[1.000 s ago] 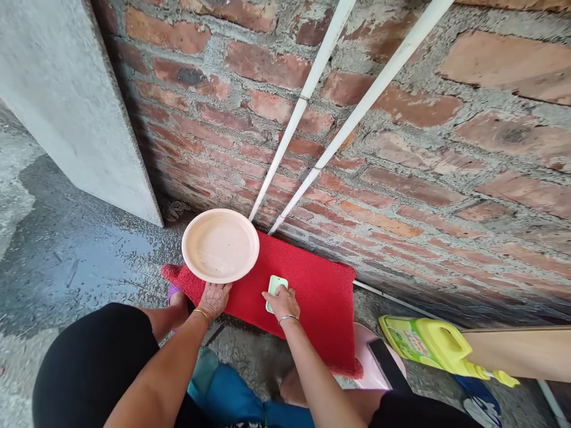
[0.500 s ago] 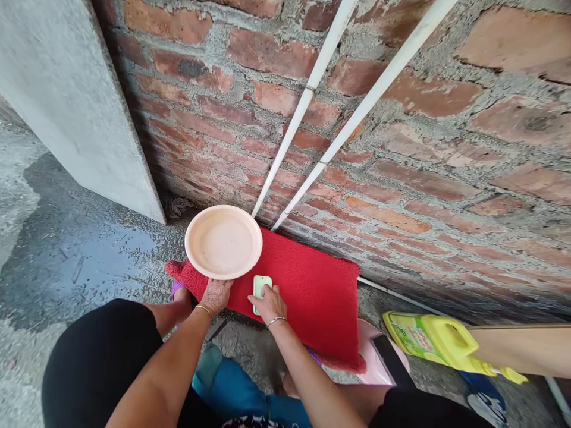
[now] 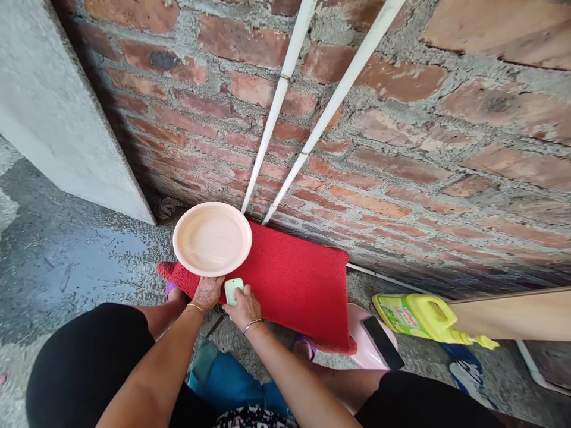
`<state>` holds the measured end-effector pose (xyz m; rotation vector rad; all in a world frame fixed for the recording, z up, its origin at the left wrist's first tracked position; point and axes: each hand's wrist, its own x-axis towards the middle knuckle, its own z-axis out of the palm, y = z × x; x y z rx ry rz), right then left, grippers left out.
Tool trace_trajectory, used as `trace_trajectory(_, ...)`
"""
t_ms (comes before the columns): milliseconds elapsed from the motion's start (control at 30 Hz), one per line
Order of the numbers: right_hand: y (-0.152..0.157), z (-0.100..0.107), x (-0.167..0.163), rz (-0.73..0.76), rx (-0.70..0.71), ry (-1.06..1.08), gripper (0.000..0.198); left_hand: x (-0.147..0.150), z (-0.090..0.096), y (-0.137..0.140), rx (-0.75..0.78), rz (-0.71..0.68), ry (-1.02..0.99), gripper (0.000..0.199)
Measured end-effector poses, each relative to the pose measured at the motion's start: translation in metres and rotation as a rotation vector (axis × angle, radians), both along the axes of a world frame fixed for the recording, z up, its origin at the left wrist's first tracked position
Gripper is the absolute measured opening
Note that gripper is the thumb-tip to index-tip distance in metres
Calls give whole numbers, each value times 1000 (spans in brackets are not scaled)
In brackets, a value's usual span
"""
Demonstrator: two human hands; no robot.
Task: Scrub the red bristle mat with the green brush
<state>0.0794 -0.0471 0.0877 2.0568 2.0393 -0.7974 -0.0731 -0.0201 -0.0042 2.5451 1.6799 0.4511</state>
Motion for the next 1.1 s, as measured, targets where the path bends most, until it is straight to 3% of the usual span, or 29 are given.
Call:
trace_trajectory(167,-10,9,53,-85,-41,-92,34,2,-3,0,21,19,24,41)
trace_trajectory(267,-13,14,64,-135,-44,-100,31,3,-3,-1,4,20,16,41)
trace_trajectory(533,-6,5,-6,25,-48,28,38,-1,1,3,-89,5,-49,46)
trace_trajectory(633,-7,1,-6,77,-30,25,39,-4,-2,4,-99,-16,-55,47)
trace_trajectory(800,-22,0,46,1,-13,-45,33,1,-6,2,-73,3,-23,45)
trace_trajectory(1100,-63,-4,175,-457,35,-153,28,31,3,-2,-83,-73,23,38)
